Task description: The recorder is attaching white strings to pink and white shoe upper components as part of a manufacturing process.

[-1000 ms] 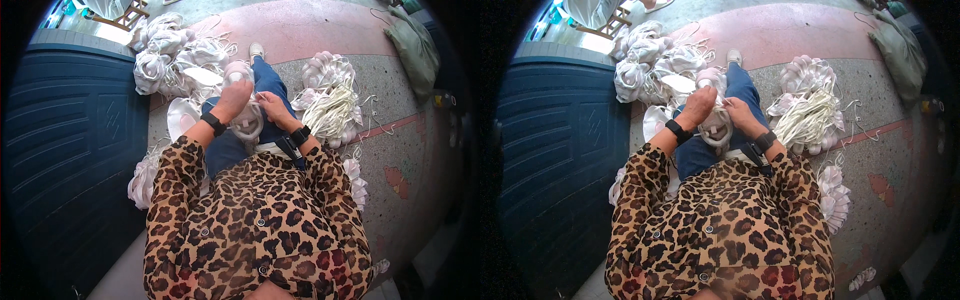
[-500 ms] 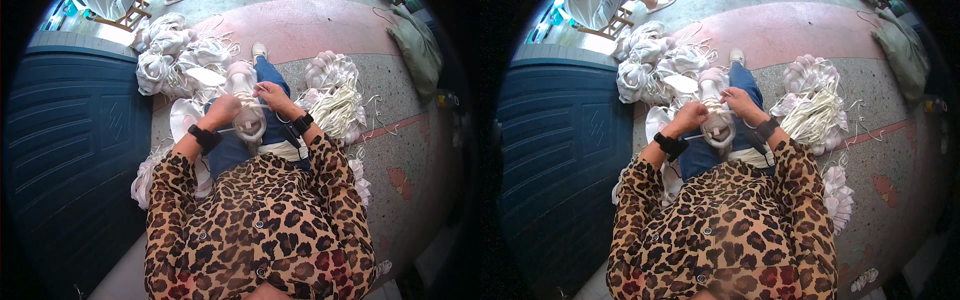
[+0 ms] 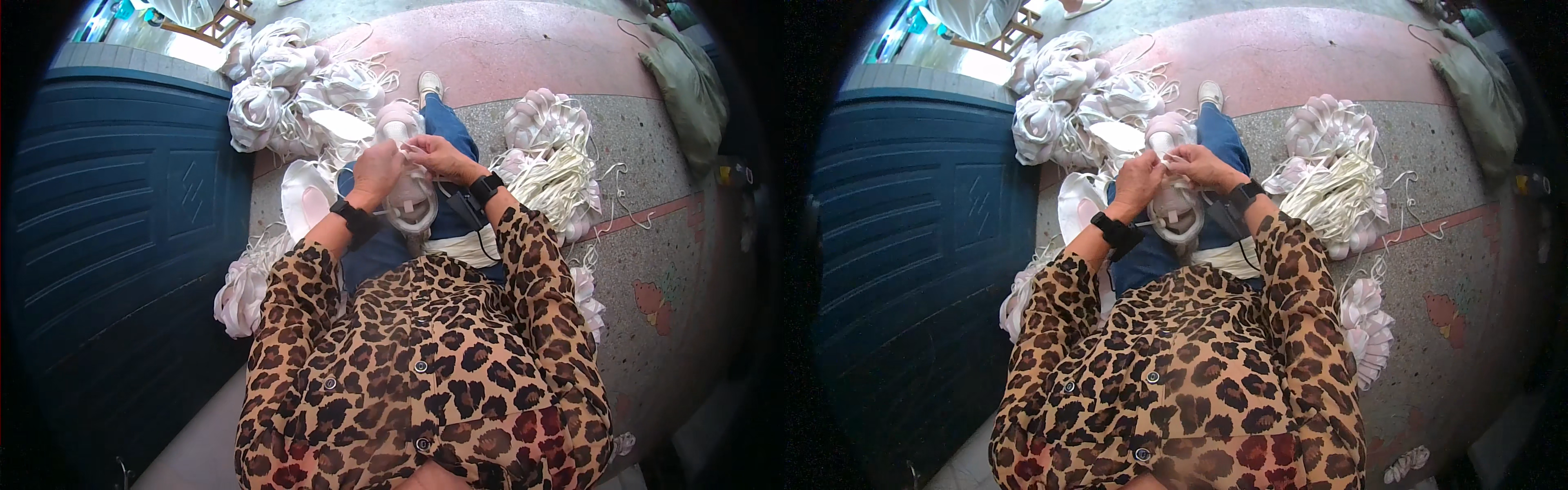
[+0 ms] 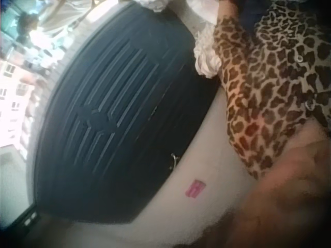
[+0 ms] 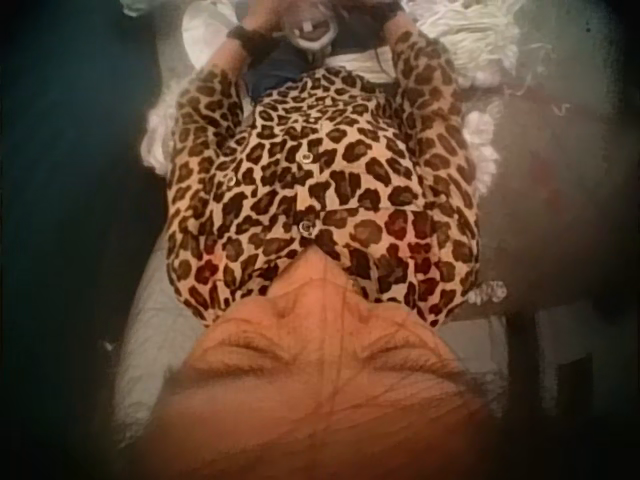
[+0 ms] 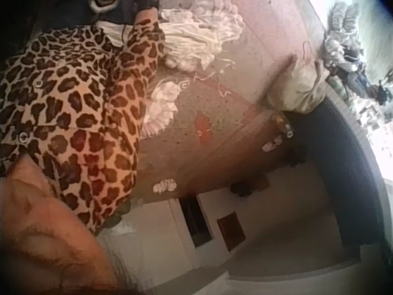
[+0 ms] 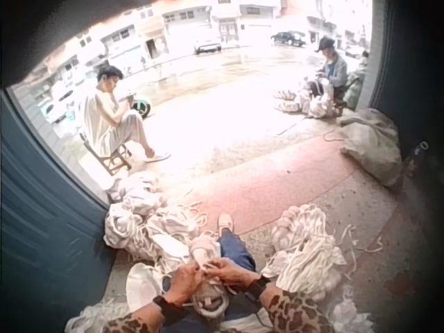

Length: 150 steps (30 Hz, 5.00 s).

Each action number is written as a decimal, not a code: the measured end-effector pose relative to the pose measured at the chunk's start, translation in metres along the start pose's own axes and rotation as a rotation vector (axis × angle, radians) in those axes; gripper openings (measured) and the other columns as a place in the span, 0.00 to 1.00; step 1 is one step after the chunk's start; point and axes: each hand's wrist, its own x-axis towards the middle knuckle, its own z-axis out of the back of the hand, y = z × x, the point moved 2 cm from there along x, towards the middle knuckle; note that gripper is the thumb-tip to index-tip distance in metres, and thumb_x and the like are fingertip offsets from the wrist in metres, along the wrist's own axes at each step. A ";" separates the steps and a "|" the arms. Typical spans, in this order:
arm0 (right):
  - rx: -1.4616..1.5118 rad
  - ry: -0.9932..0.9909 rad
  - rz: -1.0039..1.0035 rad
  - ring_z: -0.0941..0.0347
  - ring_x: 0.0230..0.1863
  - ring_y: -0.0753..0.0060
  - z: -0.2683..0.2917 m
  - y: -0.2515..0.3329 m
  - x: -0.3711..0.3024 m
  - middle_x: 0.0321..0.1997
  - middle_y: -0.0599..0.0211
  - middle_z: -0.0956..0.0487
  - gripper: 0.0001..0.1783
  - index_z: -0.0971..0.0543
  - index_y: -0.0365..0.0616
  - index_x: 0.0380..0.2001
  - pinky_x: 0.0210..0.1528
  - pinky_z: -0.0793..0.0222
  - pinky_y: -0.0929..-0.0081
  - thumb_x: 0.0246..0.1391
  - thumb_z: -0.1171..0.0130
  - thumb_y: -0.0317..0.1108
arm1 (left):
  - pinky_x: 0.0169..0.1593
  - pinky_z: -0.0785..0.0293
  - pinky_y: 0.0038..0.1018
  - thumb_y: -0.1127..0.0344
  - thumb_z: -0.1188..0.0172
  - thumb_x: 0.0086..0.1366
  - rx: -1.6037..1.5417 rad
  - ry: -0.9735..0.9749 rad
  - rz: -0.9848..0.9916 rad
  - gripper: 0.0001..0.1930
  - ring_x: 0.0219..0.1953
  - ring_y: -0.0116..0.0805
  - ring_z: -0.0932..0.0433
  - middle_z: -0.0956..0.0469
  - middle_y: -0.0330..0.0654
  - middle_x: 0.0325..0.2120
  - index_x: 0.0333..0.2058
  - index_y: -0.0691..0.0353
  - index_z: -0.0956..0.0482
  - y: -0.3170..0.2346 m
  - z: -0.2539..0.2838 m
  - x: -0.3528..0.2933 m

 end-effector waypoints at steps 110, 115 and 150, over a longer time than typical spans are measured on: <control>-0.166 -0.550 0.281 0.30 0.31 0.82 0.068 0.021 -0.108 0.30 0.72 0.23 0.12 0.21 0.41 0.46 0.36 0.32 0.81 0.64 0.44 0.35 | 0.26 0.42 0.22 0.64 0.49 0.72 -1.568 -0.048 0.720 0.06 0.21 0.23 0.36 0.35 0.28 0.20 0.34 0.54 0.28 0.203 0.159 -0.010; -0.686 -0.229 0.216 0.20 0.36 0.56 -0.008 -0.027 -0.078 0.32 0.51 0.17 0.13 0.18 0.37 0.40 0.41 0.26 0.62 0.59 0.46 0.35 | 0.25 0.41 0.21 0.59 0.40 0.66 -0.875 0.212 0.559 0.10 0.23 0.20 0.33 0.27 0.29 0.23 0.35 0.58 0.19 0.124 0.085 -0.038; -1.677 -0.211 0.486 0.24 0.38 0.58 -0.046 -0.024 -0.041 0.31 0.62 0.25 0.06 0.25 0.47 0.34 0.44 0.38 0.55 0.53 0.48 0.32 | 0.39 0.32 0.41 0.66 0.41 0.53 0.453 -0.137 -0.338 0.04 0.36 0.41 0.24 0.21 0.42 0.23 0.24 0.57 0.20 0.028 0.009 -0.076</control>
